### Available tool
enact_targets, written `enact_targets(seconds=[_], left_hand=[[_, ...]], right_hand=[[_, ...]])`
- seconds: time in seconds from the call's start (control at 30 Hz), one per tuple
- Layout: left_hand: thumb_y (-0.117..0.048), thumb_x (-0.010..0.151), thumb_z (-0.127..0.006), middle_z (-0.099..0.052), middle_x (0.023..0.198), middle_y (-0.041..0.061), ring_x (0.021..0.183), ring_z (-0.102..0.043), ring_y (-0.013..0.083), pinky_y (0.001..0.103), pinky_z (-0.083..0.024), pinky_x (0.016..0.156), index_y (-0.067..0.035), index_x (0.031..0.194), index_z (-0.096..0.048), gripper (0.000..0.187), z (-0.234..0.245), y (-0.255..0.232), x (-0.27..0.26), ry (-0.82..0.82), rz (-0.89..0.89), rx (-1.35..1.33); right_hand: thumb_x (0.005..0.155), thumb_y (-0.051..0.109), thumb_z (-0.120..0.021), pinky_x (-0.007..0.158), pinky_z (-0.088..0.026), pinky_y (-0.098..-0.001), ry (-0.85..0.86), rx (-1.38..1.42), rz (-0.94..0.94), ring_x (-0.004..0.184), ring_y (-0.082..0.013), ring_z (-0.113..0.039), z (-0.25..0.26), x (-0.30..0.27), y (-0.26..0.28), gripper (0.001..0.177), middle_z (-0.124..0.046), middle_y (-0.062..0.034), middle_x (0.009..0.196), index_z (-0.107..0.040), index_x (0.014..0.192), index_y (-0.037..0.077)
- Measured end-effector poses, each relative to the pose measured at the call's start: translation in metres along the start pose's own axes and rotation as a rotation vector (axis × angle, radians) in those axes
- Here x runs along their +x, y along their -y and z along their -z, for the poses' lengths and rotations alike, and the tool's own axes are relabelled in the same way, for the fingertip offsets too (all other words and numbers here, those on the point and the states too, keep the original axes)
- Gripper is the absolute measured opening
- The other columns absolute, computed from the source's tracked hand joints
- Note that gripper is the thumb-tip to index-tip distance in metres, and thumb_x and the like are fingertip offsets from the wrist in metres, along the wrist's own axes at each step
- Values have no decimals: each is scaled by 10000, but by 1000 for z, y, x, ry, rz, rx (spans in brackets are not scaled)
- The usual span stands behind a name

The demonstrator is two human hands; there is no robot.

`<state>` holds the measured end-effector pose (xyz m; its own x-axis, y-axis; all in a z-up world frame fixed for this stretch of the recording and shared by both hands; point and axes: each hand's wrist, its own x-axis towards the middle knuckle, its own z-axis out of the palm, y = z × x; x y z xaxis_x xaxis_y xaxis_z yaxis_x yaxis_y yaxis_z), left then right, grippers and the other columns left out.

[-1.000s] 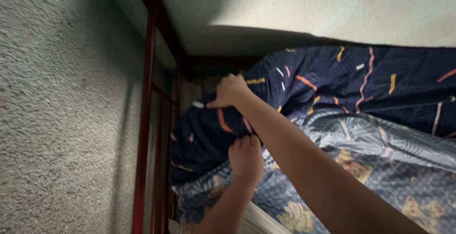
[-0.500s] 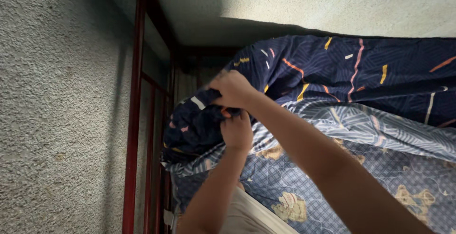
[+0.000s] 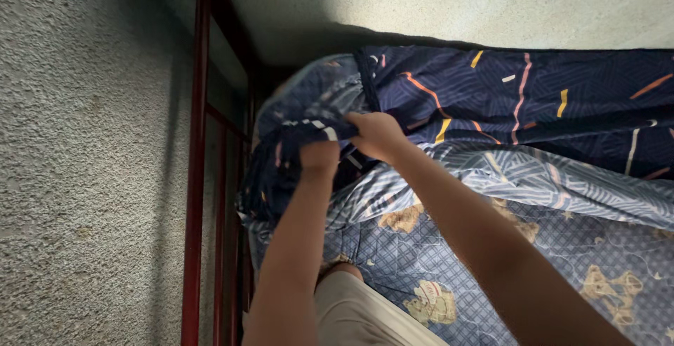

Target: The person folds a dark blue patterned duvet cover on a bed, rolling it tightly into a bundle and placing it aside. They then pick up a light-colored quilt, spread it out on the bed, and begin folding it.

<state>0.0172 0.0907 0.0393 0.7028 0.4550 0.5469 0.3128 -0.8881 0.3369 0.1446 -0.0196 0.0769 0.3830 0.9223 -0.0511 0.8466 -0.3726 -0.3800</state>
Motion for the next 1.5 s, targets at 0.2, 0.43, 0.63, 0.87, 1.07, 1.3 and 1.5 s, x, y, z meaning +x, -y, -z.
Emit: enact_targets(seconds=[0.2,0.43,0.63,0.87,1.07,1.3,1.5], left_hand=[[-226,870,-638,-717,858,106,815,-693,326,488,-534,752,-151,881,-745,131,-38,45,31,66,0,117],[-219,857,-653,-715,885,126,851,-691,336,492,-536,766,-127,914,-737,137,-79,80,46,138,-35,129],[-213,846,-665,-714,908,144,881,-688,346,497,-537,779,-105,943,-729,159,-97,107,57,219,-58,130],[-207,833,-679,-713,935,164,917,-685,356,501,-539,794,-81,976,-721,195,-117,73,38,354,-32,208],[-173,886,-672,-709,960,158,967,-688,360,501,-542,843,-73,973,-695,134,-39,0,-34,461,-77,-283],[-246,842,-694,-647,1244,249,1132,-599,436,543,-495,934,3,1207,-658,443,6,81,-187,-122,587,361],[-486,887,-727,-660,1265,130,1096,-639,310,394,-559,737,-33,1394,-566,699,-29,127,-227,-229,1850,-936]], right_hand=[[873,417,-744,771,-531,-510,64,132,-225,919,-402,-691,-22,13,18,393,-741,-166,965,-695,1181,178],[848,306,-751,750,-539,-465,-89,357,-226,872,-392,-704,-54,25,3,308,-731,-191,920,-732,1091,119],[859,240,-685,773,-554,-474,-58,299,-383,857,-379,-730,-28,30,16,325,-731,-187,900,-704,1176,170],[781,117,-645,842,-548,-482,-202,130,-274,978,-387,-704,-18,39,-36,418,-731,-178,1022,-745,1184,172],[744,147,-712,917,-514,-480,-270,67,-187,1065,-365,-672,-24,1,-105,380,-733,-140,1074,-755,1122,140],[636,246,-811,992,-383,-571,-37,-145,-265,1258,-311,-547,-39,-56,-131,445,-689,25,1288,-765,1079,232],[598,353,-895,1141,-303,-623,195,-70,-174,1423,-335,-434,-53,-75,-68,1027,-499,-128,1533,-459,1509,168]])
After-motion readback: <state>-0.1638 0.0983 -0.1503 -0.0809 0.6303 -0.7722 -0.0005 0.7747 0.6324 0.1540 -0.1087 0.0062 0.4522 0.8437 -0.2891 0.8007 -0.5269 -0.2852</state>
